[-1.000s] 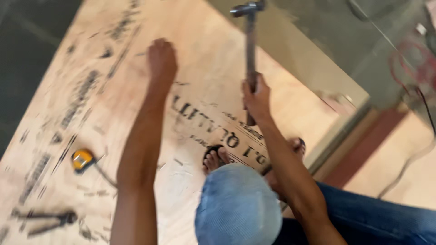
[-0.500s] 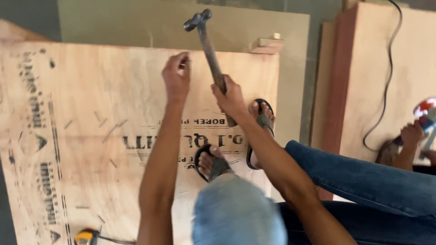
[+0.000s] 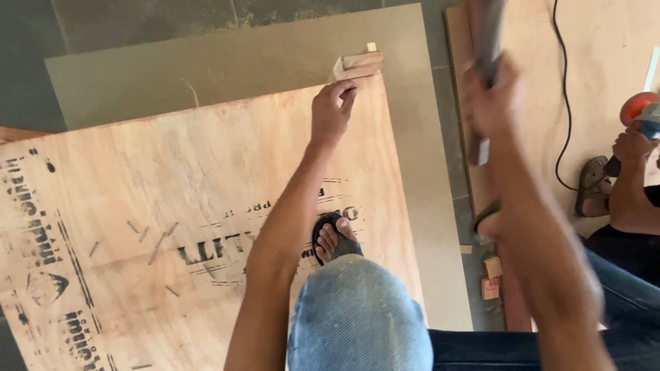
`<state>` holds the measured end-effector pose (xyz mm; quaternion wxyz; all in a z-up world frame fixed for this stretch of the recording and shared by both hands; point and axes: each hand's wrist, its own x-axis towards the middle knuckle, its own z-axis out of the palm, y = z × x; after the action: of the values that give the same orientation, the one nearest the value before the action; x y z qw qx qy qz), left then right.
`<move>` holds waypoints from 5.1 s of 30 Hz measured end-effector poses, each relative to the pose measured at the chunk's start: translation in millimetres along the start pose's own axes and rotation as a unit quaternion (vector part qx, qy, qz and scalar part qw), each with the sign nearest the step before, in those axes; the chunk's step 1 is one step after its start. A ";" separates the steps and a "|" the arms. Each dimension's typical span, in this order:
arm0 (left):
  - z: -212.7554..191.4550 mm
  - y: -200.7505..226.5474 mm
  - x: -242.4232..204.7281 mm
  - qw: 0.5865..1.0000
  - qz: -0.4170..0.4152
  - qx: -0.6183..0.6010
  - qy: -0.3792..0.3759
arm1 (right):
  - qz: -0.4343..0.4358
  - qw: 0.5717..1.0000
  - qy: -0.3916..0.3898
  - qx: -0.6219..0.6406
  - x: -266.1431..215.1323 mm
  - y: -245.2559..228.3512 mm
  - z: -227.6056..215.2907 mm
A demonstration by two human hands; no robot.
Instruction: The person hammers nails into a large sheet of plywood using a hammer. They position the nails and strike them repeatedly to secure the board to a wooden frame.
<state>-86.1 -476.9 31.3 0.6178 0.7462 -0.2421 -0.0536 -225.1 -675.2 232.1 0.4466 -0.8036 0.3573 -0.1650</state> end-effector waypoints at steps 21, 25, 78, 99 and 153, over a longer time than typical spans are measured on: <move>65.0 -48.2 -10.1 0.979 -0.080 0.017 0.189 | 0.133 0.965 -0.225 0.027 -9.2 74.1 -12.2; 62.9 -50.4 -2.7 0.979 -0.066 0.024 0.193 | 0.147 0.961 -0.226 0.065 -1.0 98.7 3.5; 62.0 -24.0 -5.9 0.972 -0.037 0.156 0.170 | -0.163 0.957 -0.208 -0.122 -44.2 131.6 56.7; 56.7 -17.9 -0.4 0.970 -0.040 0.180 0.161 | -0.158 0.951 -0.226 -0.137 -39.2 130.4 62.5; -12.7 -1.9 -97.2 0.899 0.084 0.384 -0.195 | -0.166 0.970 -0.166 -0.061 -70.2 149.9 44.7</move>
<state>-165.9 -423.7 11.1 0.2262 0.8768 -0.4214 -0.0493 -311.4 -649.6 86.2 0.4160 -0.8937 0.1485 -0.0789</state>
